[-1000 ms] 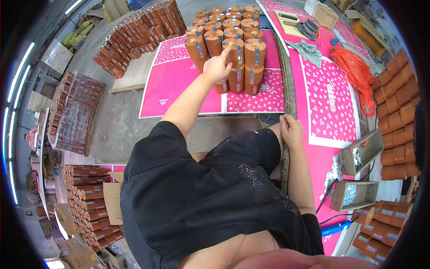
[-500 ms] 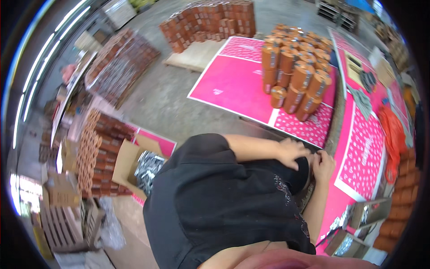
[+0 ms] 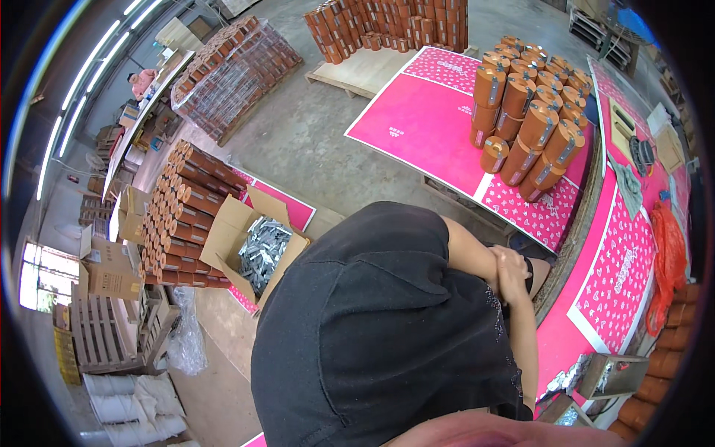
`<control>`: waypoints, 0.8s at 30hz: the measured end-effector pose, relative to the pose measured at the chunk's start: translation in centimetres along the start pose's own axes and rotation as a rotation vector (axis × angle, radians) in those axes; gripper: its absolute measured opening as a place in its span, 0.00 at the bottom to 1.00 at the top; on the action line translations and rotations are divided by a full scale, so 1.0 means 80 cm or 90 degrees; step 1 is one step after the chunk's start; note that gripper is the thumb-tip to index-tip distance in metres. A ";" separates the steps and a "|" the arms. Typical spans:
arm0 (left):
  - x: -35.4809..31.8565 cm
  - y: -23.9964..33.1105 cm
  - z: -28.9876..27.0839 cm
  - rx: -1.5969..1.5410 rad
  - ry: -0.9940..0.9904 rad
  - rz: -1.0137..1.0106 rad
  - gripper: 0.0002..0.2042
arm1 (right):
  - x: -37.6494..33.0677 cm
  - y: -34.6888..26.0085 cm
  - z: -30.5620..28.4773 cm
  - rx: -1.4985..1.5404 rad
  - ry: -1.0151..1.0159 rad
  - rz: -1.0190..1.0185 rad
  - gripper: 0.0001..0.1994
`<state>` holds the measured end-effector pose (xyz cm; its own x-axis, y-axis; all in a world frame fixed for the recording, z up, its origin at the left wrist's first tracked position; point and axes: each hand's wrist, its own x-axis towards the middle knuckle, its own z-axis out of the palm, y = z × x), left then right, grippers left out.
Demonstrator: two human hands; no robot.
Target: Assembling small components into cylindrical housings at a workbench.
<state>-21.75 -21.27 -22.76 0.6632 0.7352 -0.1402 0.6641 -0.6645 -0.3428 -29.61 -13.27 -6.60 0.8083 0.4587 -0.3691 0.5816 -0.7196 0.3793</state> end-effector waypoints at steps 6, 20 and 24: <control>0.028 -0.205 -0.107 -0.458 -0.188 0.695 0.26 | -0.001 0.035 0.029 0.802 0.396 -0.398 0.26; 0.019 -0.208 -0.210 -0.802 -0.042 0.831 0.15 | 0.028 0.093 0.070 1.554 0.415 -0.190 0.33; -0.008 -0.190 -0.203 -0.747 0.273 1.018 0.21 | 0.010 0.096 0.054 1.810 0.266 -0.321 0.35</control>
<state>-26.68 -13.83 -2.37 0.6708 -0.4374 0.5989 -0.7407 -0.4354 0.5117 -24.93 -20.68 -7.63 0.8990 0.4327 0.0670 -0.3054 0.7293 -0.6122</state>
